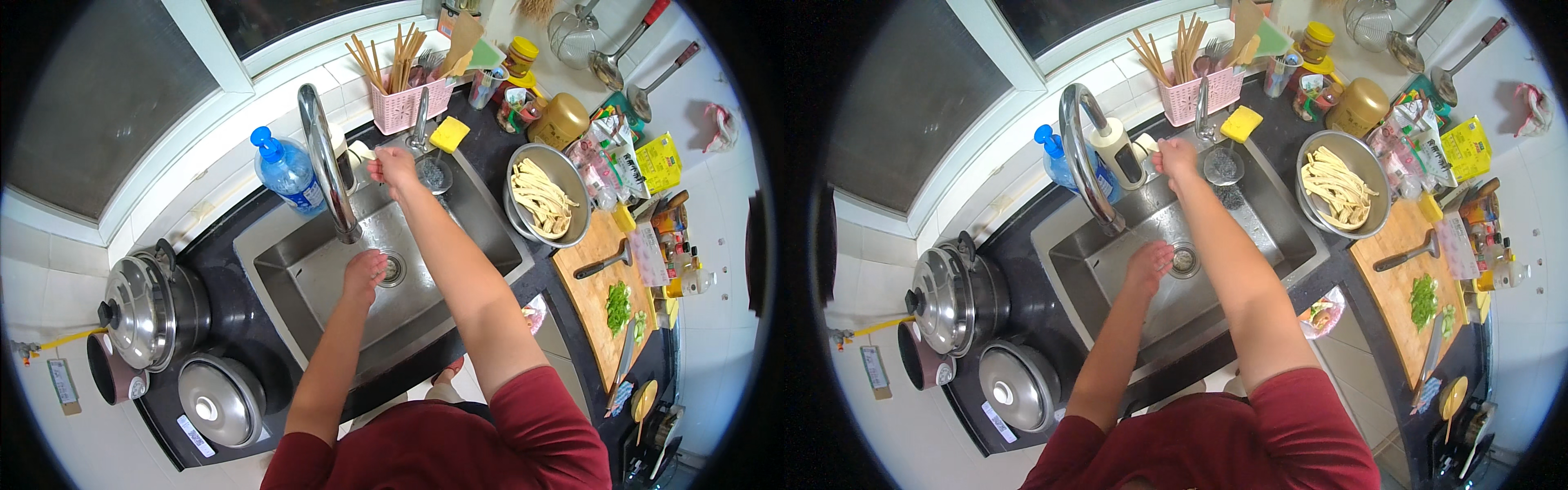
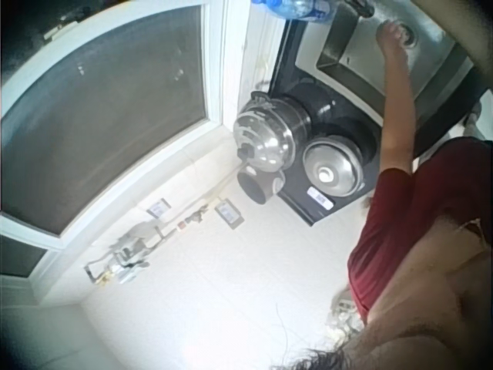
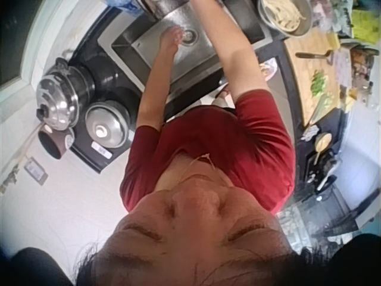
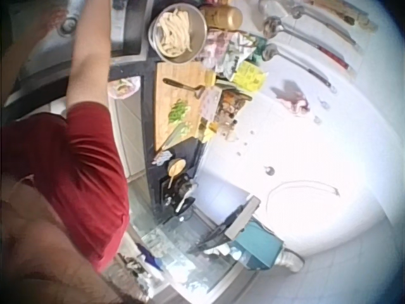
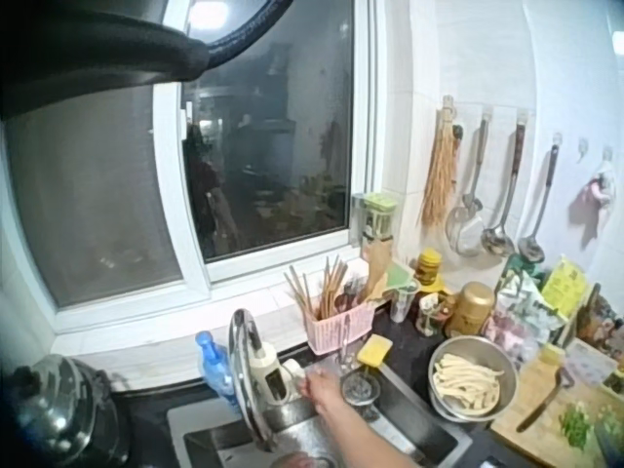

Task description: The person chops green peppers and onions on a wooden cutting board using a knife. They then wash their hands at the sink. Finally, they whisk eggs in a bowl with chopsticks and pour the mixture into a pot of boiling liquid on the stove, stirring with a ladle.

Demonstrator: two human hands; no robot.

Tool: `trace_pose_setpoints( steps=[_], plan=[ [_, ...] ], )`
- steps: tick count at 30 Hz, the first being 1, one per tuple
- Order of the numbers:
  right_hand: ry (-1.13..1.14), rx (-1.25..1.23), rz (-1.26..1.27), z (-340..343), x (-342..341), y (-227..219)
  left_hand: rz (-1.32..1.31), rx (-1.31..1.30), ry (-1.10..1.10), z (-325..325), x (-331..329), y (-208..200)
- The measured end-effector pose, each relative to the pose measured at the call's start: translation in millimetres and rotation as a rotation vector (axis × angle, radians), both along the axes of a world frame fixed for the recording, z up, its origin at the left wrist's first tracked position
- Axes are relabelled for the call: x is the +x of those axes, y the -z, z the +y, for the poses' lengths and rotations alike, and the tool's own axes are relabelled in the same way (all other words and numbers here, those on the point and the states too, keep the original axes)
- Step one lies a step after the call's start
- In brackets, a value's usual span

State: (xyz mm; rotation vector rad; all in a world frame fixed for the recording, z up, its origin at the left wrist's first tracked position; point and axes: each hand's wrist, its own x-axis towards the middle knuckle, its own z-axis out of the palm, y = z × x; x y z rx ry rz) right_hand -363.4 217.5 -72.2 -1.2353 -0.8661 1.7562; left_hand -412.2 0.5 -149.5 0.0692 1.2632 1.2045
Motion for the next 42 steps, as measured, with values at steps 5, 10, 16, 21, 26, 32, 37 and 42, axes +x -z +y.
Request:
trace_pose_setpoints(
  steps=[5,10,16,21,26,32,37,42],
  plan=[
    [0.039,0.044,-0.199,4,-10,4,-0.012,-0.039,-0.032,-6,3,-11],
    [-0.026,0.216,-0.384,-13,1,5,-0.056,-0.100,-0.117,-3,0,-3],
    [-0.439,0.129,-0.395,-166,33,2,-0.047,-0.052,-0.155,-4,-7,14],
    [-0.470,0.305,-0.823,-161,87,117,0.166,-0.133,-0.015,-9,-11,-22],
    [-0.517,-0.038,0.051,-121,108,-27,0.223,0.254,0.129,-25,-41,-89],
    [-0.666,0.218,0.107,-131,150,50,-0.080,0.502,0.552,-29,-54,3],
    [-0.714,0.394,-0.661,-148,176,-52,0.933,0.352,1.222,-15,-4,-22],
    [-0.402,0.413,0.644,-175,227,-171,1.070,0.454,1.134,-2,20,-132]
  ],
)
